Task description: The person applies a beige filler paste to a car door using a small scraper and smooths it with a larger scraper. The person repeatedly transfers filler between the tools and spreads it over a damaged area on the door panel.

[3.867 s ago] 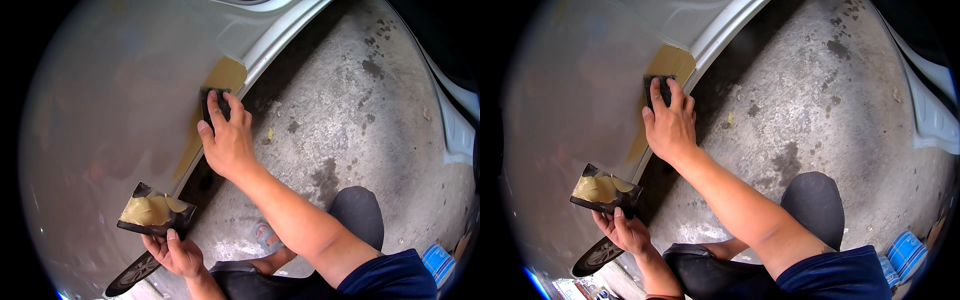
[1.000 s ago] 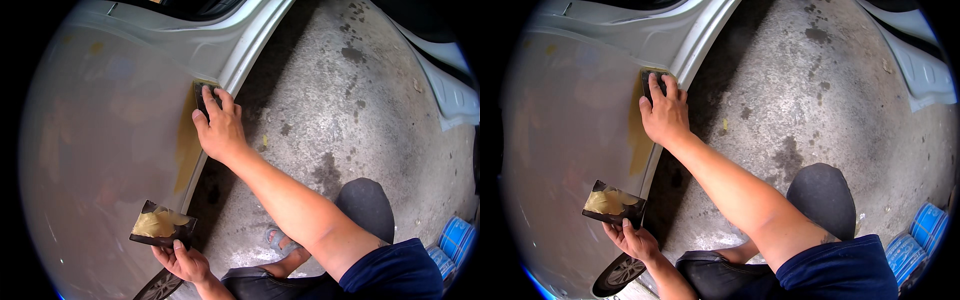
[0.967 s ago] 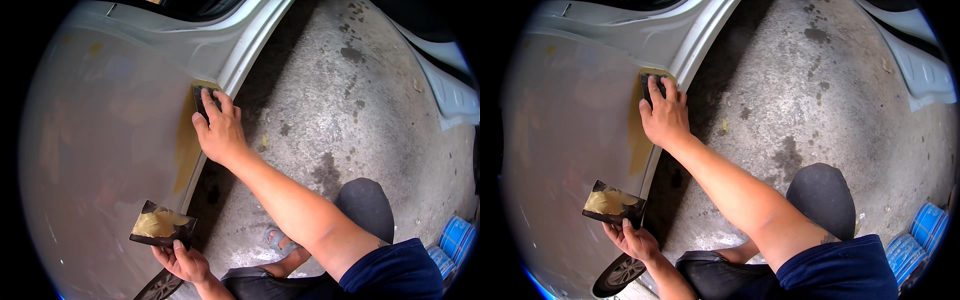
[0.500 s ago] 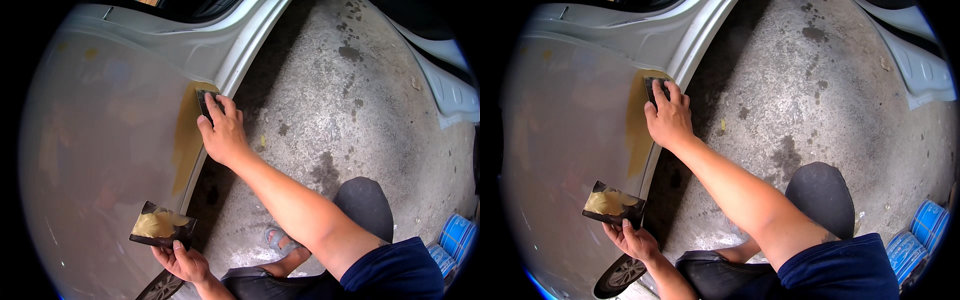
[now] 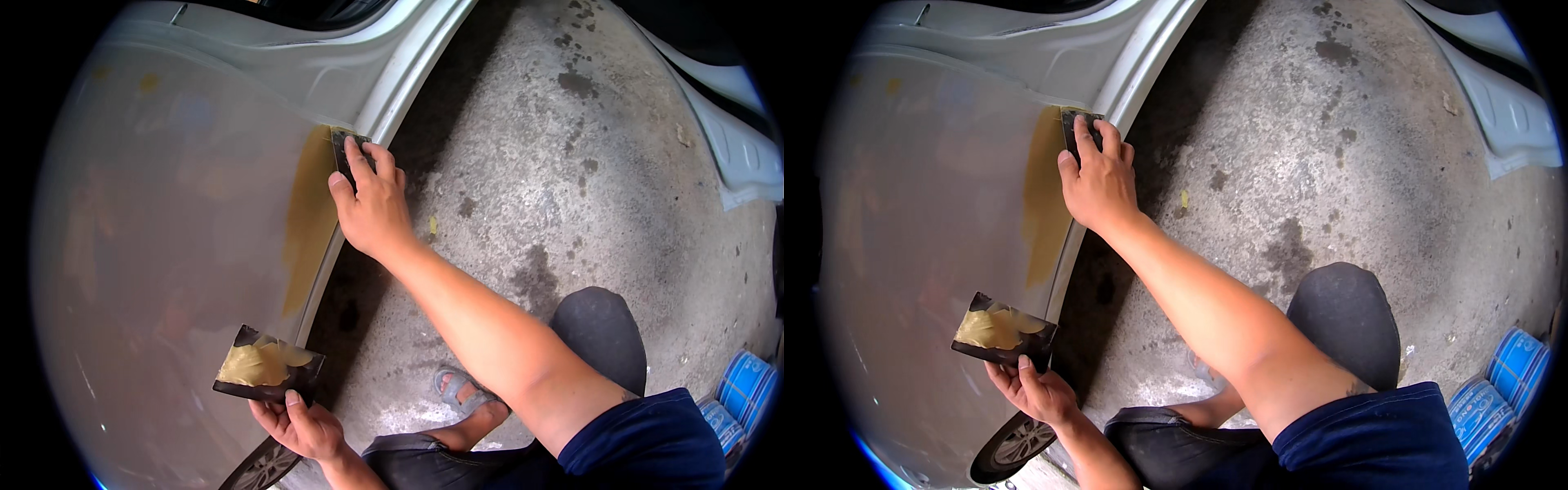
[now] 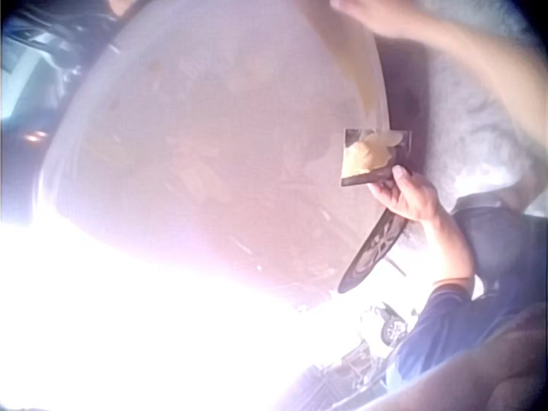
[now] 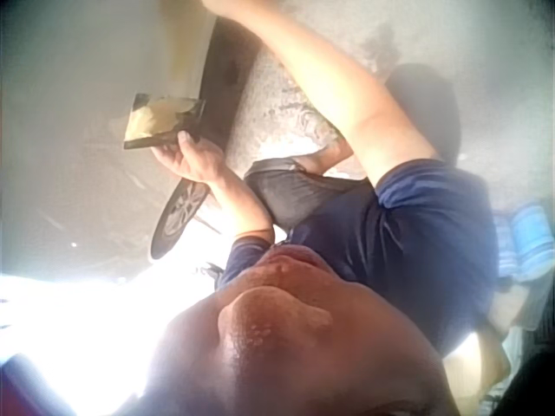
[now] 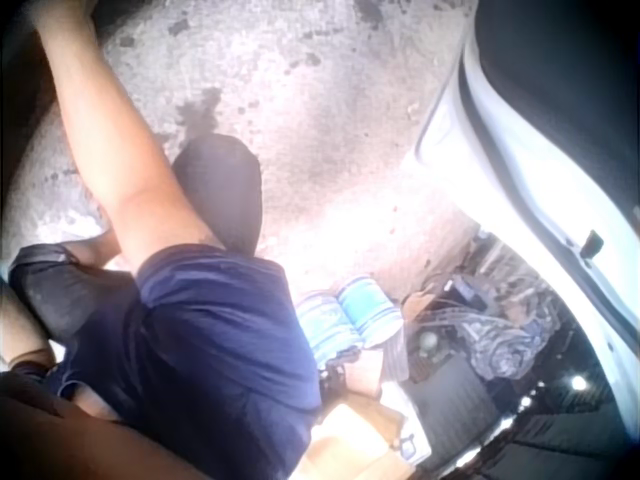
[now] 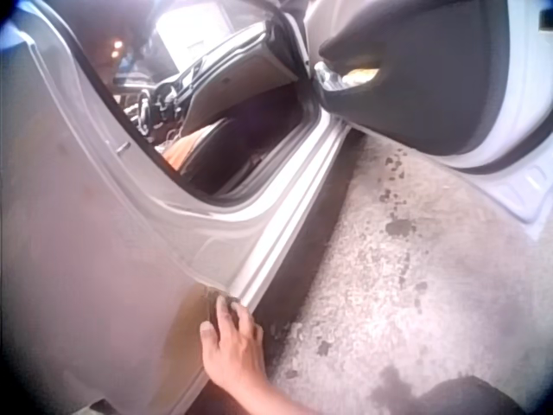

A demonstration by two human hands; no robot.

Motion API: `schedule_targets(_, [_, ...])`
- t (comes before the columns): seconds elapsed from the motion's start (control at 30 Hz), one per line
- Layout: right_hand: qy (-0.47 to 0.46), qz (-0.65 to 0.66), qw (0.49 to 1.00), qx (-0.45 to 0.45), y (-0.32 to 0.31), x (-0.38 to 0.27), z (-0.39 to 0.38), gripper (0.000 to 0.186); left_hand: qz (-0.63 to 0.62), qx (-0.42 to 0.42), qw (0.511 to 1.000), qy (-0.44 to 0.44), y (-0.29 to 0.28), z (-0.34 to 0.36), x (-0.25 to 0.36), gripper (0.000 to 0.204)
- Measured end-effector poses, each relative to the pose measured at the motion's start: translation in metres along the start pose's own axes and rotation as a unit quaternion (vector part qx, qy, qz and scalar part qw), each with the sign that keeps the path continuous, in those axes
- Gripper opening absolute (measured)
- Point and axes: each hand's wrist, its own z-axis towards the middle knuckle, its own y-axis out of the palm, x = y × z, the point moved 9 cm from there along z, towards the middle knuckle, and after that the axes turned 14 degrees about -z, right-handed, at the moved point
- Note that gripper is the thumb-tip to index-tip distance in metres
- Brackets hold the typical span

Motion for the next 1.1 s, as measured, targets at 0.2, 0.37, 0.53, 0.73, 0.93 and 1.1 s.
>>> schedule_targets(0.2, [-0.008,0.012,1.000,0.022,0.002,-0.006,0.000,0.053,-0.003,-0.007,1.000,-0.003,-0.003,-0.002,-0.001,0.054])
schedule_targets(0.37, [-0.033,-0.002,0.999,0.009,0.009,-0.018,-0.024,0.053,0.007,0.002,1.000,0.002,-0.008,0.000,0.000,0.054])
schedule_targets(0.53, [-0.051,0.002,0.998,-0.024,0.020,-0.031,-0.053,0.054,0.027,0.013,0.999,0.011,-0.011,0.000,0.006,0.054])
schedule_targets(0.73, [-0.072,0.000,0.997,-0.037,0.036,-0.042,-0.085,0.054,0.028,0.053,0.998,0.012,-0.014,0.002,0.010,0.058])
schedule_targets(0.93, [-0.088,0.001,0.993,-0.076,0.050,-0.054,-0.121,0.055,-0.005,0.083,0.996,-0.014,-0.022,0.002,0.013,0.061])
schedule_targets(1.1, [-0.127,0.041,0.972,-0.196,0.050,-0.054,-0.155,0.055,-0.092,0.110,0.988,-0.062,-0.019,0.001,0.006,0.061])
